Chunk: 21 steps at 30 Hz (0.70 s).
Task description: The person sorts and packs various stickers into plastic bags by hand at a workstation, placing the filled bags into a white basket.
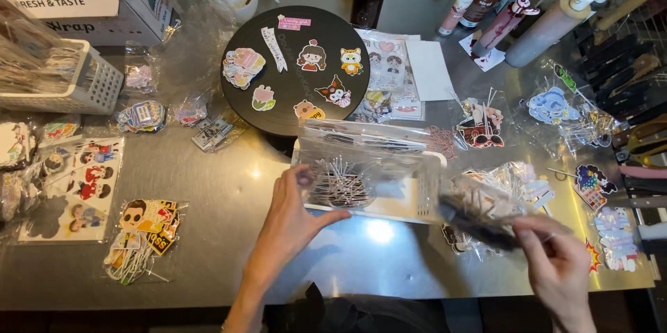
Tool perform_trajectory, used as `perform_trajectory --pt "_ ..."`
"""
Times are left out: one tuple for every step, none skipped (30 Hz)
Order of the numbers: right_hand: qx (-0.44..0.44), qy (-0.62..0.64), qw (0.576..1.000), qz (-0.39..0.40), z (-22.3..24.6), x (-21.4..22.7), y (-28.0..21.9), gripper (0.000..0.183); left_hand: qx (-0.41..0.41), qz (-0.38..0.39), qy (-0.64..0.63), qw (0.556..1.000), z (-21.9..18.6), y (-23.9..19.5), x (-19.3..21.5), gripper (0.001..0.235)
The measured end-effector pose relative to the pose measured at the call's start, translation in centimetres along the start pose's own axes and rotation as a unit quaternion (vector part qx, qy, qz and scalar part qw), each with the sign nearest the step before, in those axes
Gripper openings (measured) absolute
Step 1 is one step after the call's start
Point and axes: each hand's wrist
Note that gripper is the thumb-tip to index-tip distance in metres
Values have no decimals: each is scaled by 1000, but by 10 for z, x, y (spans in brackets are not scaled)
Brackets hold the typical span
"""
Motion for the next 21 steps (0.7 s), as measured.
perform_trajectory --pt "-14 -25 1000 4 8 4 12 22 71 106 49 991 20 5 6 110" --pt "-17 -26 999 2 20 -4 25 22 71 110 48 990 30 12 -2 110" --pt "32 -62 997 34 32 -13 38 21 -8 118 73 990 40 19 -9 112" --pt "81 -98 990 67 44 -21 52 20 -85 125 97 984 49 26 -17 114" --pt "79 -99 990 67 42 -30 58 20 -85 127 95 984 51 27 -19 114" --pt "104 -131 983 77 39 -40 66 20 -52 128 57 989 52 30 -21 117" --pt "130 -163 974 88 37 -50 74 19 -19 128 19 991 53 33 -24 121" --pt "128 -165 974 87 39 -56 78 19 -20 130 17 991 57 33 -22 121" --pt "137 -136 979 71 40 -64 82 16 -34 136 -2 990 60 33 -20 115" --pt "146 -104 982 58 42 -72 87 13 -46 140 -21 989 64 32 -18 110" --pt "146 -105 982 60 34 -72 89 13 -44 140 -22 989 63 33 -14 110" --pt "154 -84 982 61 26 -74 91 14 -114 148 6 982 63 32 -9 76" --pt "163 -63 983 62 17 -76 93 15 -184 156 35 970 63 31 -4 43" --pt "162 -63 983 65 8 -73 92 15 -180 155 33 971 67 29 -3 43" --pt "147 -63 986 42 -1 -69 91 15 -195 158 39 967 71 27 -2 39" --pt "132 -62 989 18 -10 -66 90 16 -210 160 44 964 74 24 -1 37" --pt "131 -62 989 22 -8 -64 90 16 -207 159 43 964 75 24 0 37" --pt "165 -50 985 17 -6 -62 90 15 -215 156 26 964 75 25 1 38" --pt "198 -38 979 12 -3 -59 90 15 -223 153 8 963 75 24 2 40" --pt "197 -37 980 15 4 -75 88 15 -220 152 8 963 74 23 2 40" --pt "237 -36 970 34 11 -90 86 15 -230 140 -4 963 72 22 1 38"
Point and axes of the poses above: each hand's wrist, its own y-axis towards the middle knuckle, its own x-axis out of the back of the hand, z = x × y, and after that the axes turned 1 degree about -x, right-handed
